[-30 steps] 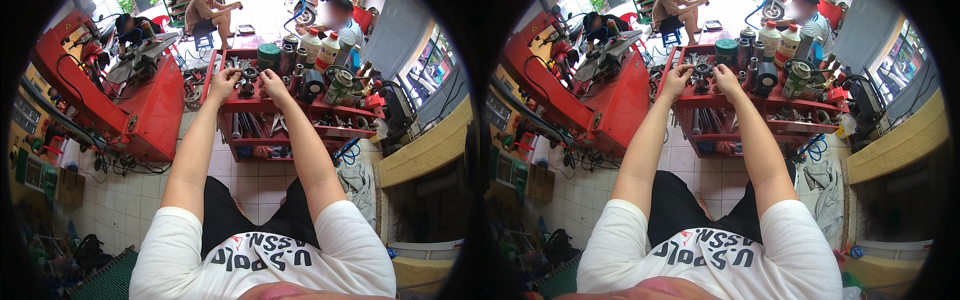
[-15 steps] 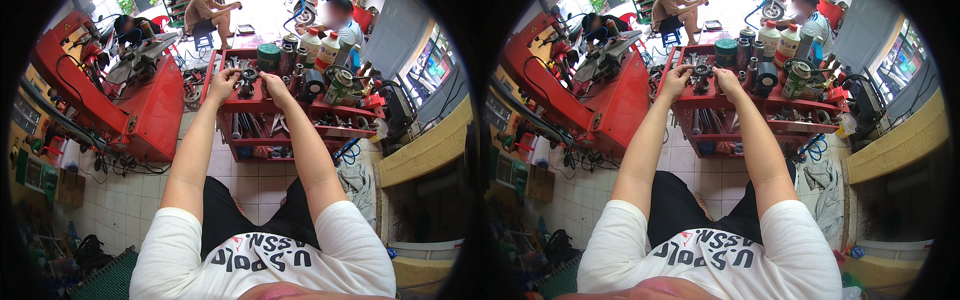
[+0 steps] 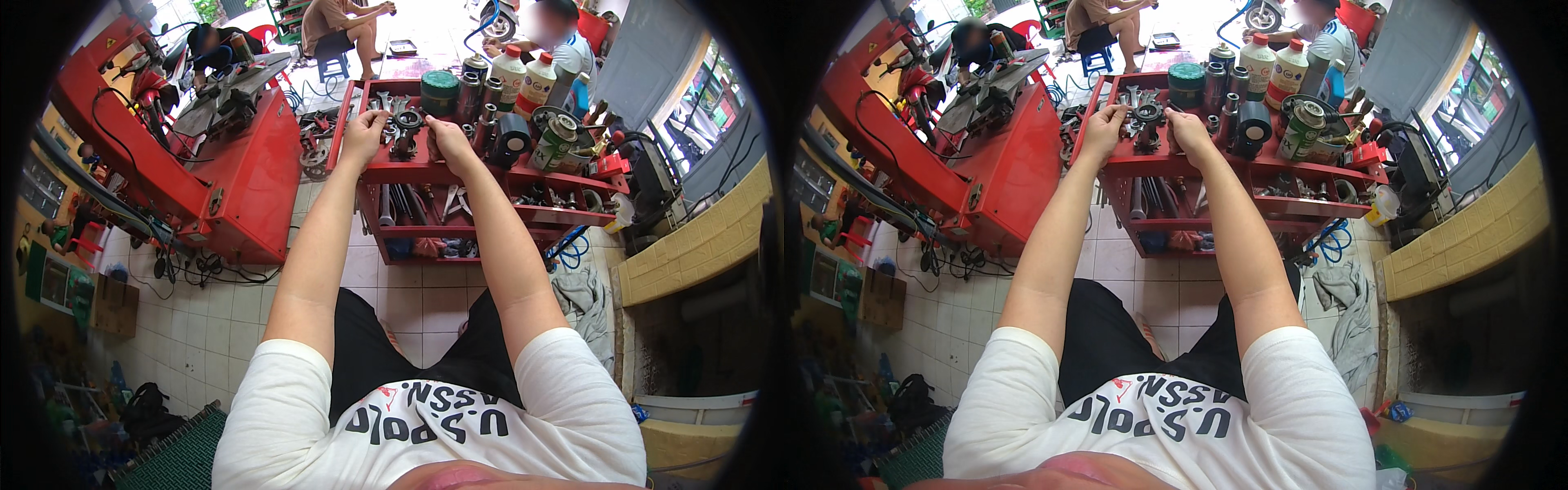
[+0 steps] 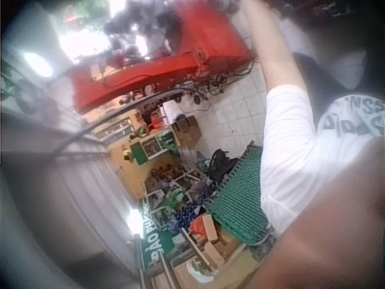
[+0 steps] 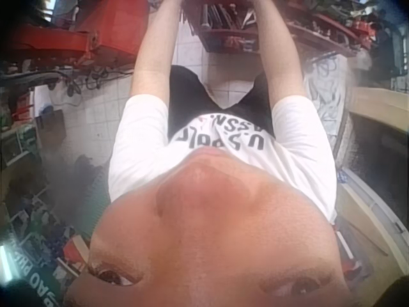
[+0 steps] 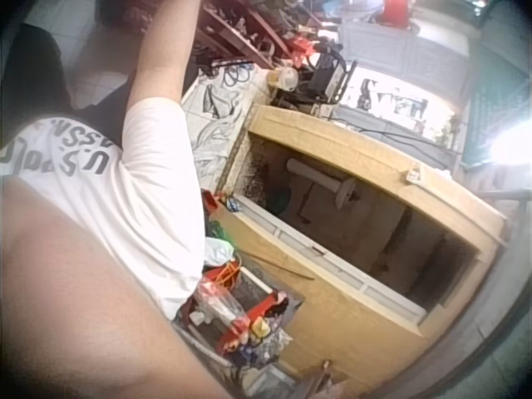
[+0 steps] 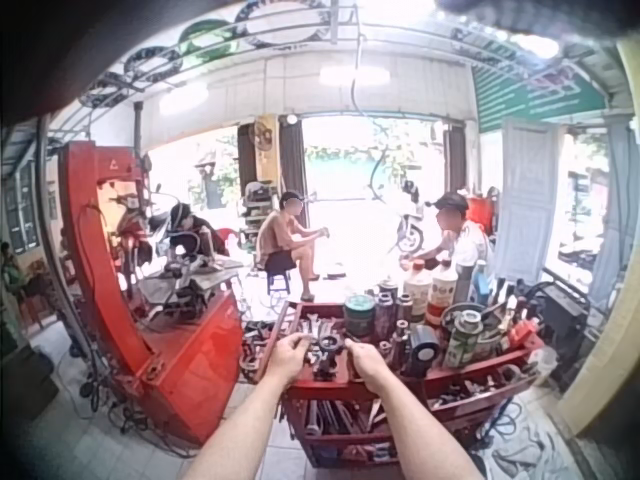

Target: The person uses a wrench to tighten a bolt on a small mechanical component held in their left hand. They rotate the component to access different angles and continue tightening the fastener on the red tool cart.

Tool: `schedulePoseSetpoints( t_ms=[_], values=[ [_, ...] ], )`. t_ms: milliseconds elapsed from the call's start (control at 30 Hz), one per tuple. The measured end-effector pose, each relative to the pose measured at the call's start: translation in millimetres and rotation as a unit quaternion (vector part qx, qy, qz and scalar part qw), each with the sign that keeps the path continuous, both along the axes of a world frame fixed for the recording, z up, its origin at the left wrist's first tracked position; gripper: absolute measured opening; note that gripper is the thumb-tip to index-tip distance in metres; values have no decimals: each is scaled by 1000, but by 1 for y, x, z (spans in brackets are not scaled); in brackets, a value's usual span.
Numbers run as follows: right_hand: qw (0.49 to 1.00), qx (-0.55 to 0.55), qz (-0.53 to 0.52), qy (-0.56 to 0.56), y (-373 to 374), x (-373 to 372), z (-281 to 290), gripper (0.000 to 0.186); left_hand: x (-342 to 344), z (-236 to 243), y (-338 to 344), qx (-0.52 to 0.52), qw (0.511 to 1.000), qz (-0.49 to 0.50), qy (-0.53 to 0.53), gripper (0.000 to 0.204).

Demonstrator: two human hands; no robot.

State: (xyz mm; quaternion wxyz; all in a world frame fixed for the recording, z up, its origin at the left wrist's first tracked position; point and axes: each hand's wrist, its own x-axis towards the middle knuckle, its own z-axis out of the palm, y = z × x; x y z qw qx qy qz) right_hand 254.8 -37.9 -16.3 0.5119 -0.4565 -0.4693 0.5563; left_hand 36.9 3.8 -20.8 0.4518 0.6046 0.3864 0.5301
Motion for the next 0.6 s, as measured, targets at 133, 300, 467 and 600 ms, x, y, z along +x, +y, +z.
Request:
schedulePoseSetpoints(
  t_ms=[133,300,467,600],
  values=[
    [1000,-2,4,22,0,1,1,35,2,1,-3,21,1000,7,-7,21],
    [999,32,-11,3,-7,-2,5,29,1,1,-5,35,999,5,-26,17],
    [999,20,-43,-3,-9,-6,9,30,0,1,-4,47,999,-1,-16,16],
    [998,42,-41,-20,-9,-5,8,32,2,2,-6,47,998,-4,-29,16]
  ],
)
